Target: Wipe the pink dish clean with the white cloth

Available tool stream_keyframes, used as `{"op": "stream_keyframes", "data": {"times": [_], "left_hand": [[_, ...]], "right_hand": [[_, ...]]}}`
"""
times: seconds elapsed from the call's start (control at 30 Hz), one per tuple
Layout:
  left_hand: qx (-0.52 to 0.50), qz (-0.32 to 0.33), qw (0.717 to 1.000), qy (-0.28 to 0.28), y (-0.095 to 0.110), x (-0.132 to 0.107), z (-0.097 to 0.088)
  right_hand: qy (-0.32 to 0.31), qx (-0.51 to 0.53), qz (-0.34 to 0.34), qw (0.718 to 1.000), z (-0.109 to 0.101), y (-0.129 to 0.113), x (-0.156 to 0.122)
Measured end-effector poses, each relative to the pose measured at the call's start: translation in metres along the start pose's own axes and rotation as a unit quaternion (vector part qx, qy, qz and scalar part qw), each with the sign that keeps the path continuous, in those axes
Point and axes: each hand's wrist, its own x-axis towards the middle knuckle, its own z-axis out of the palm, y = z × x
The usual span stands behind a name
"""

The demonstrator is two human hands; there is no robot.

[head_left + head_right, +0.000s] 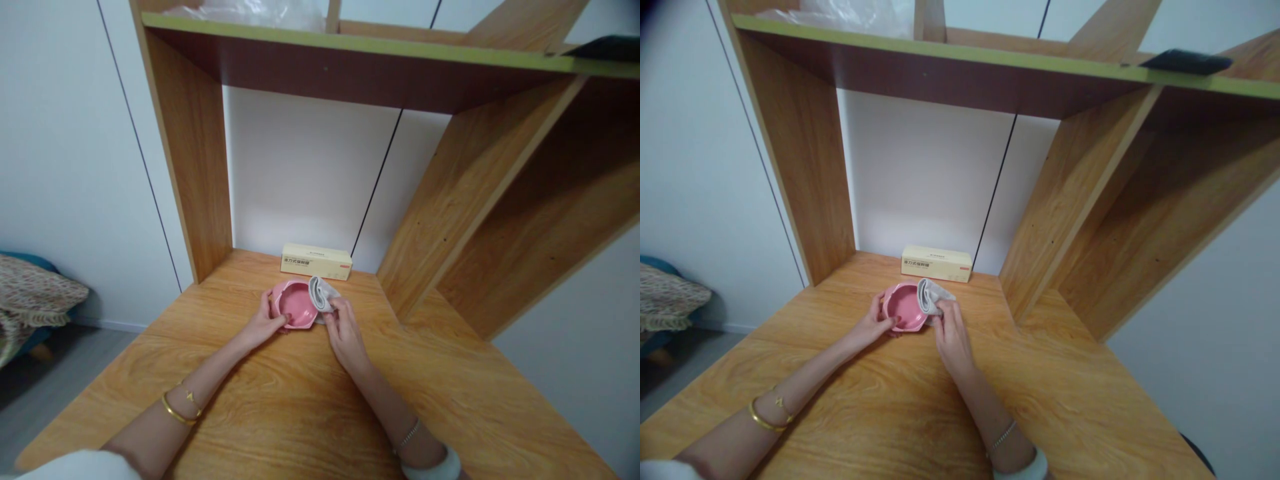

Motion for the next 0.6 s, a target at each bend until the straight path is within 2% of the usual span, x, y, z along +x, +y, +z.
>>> {"op": "stream_keyframes", "data": {"times": [0.17, 0.27, 0.47, 0.53, 0.6], "left_hand": [[0.073, 0.050, 0.996, 0.011, 0.001, 0.001, 0.002], [0.085, 0.068, 0.994, 0.004, 0.003, -0.001, 0.005], [0.102, 0.105, 0.989, -0.017, -0.001, -0.005, 0.010], [0.120, 0.129, 0.984, -0.019, -0.005, -0.006, 0.010], [0.146, 0.147, 0.978, -0.016, -0.008, -0.007, 0.011]], "right_hand": [[-0.043, -0.019, 0.015, 0.999, 0.000, -0.008, 0.001], [-0.023, -0.023, 0.037, 0.999, 0.006, -0.005, 0.003], [0.060, 0.021, 0.133, 0.989, 0.024, 0.010, 0.011], [0.054, 0.010, 0.155, 0.986, 0.025, 0.011, 0.014], [0.027, -0.047, 0.187, 0.981, 0.022, 0.010, 0.016]]}}
